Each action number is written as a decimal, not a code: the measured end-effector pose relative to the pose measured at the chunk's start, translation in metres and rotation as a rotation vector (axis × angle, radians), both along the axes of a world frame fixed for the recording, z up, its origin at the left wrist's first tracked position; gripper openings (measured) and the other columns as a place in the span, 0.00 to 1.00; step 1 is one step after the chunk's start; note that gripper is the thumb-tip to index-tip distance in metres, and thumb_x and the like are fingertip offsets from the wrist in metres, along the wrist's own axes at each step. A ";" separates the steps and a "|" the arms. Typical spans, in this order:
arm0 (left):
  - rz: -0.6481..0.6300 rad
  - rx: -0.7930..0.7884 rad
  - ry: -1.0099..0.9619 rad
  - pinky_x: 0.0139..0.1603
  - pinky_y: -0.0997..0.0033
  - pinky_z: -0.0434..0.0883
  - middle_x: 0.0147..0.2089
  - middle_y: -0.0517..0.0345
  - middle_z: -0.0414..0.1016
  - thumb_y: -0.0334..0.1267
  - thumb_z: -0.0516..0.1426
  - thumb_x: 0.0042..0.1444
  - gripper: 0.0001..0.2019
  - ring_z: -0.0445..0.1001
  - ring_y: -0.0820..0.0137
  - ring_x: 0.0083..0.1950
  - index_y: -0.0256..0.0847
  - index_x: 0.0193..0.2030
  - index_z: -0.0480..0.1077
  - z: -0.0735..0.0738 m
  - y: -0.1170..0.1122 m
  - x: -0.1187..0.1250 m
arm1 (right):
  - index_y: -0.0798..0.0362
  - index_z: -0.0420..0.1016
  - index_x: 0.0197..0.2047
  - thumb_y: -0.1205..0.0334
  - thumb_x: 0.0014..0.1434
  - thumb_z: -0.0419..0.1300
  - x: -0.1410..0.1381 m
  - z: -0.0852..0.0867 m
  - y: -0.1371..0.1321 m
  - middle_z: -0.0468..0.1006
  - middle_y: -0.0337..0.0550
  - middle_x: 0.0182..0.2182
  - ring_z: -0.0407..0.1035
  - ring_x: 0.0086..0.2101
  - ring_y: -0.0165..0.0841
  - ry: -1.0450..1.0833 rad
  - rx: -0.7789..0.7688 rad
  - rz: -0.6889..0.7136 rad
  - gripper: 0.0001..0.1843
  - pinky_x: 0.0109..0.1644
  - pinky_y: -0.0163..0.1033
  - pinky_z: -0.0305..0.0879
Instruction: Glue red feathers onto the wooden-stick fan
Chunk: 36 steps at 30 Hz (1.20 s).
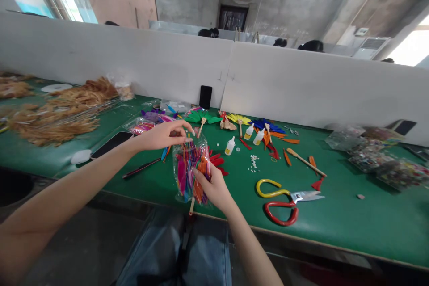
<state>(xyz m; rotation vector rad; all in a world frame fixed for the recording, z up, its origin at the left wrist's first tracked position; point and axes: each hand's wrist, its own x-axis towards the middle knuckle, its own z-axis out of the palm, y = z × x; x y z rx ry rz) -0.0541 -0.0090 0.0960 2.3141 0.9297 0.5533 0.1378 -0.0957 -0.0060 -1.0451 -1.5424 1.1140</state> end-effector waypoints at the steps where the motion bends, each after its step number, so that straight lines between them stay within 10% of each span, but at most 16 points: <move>1: 0.016 -0.005 -0.006 0.32 0.71 0.63 0.31 0.58 0.74 0.43 0.53 0.58 0.12 0.70 0.71 0.30 0.40 0.46 0.66 0.001 0.000 0.000 | 0.53 0.71 0.42 0.51 0.59 0.57 0.000 0.000 -0.001 0.78 0.41 0.35 0.71 0.35 0.35 0.018 -0.009 0.003 0.15 0.40 0.37 0.68; 11: 0.135 0.251 -0.134 0.23 0.72 0.57 0.26 0.60 0.73 0.35 0.50 0.62 0.10 0.58 0.77 0.19 0.40 0.49 0.67 0.002 0.000 0.005 | 0.52 0.71 0.38 0.50 0.58 0.58 -0.002 -0.006 -0.005 0.76 0.39 0.32 0.70 0.33 0.33 0.047 -0.025 0.023 0.13 0.39 0.38 0.67; 19: 0.470 0.341 -0.854 0.17 0.78 0.59 0.27 0.59 0.76 0.38 0.56 0.59 0.05 0.62 0.81 0.18 0.42 0.41 0.71 0.018 0.008 -0.025 | 0.52 0.72 0.41 0.50 0.55 0.62 -0.004 -0.008 0.017 0.79 0.41 0.36 0.72 0.38 0.37 0.121 -0.104 -0.041 0.16 0.44 0.41 0.69; 36: 0.521 -0.371 -1.194 0.25 0.81 0.68 0.27 0.57 0.77 0.28 0.54 0.60 0.09 0.72 0.79 0.24 0.37 0.32 0.74 0.010 0.037 -0.036 | 0.49 0.72 0.44 0.50 0.47 0.68 -0.071 -0.018 0.071 0.80 0.38 0.37 0.74 0.41 0.37 0.356 -0.384 0.150 0.22 0.48 0.41 0.69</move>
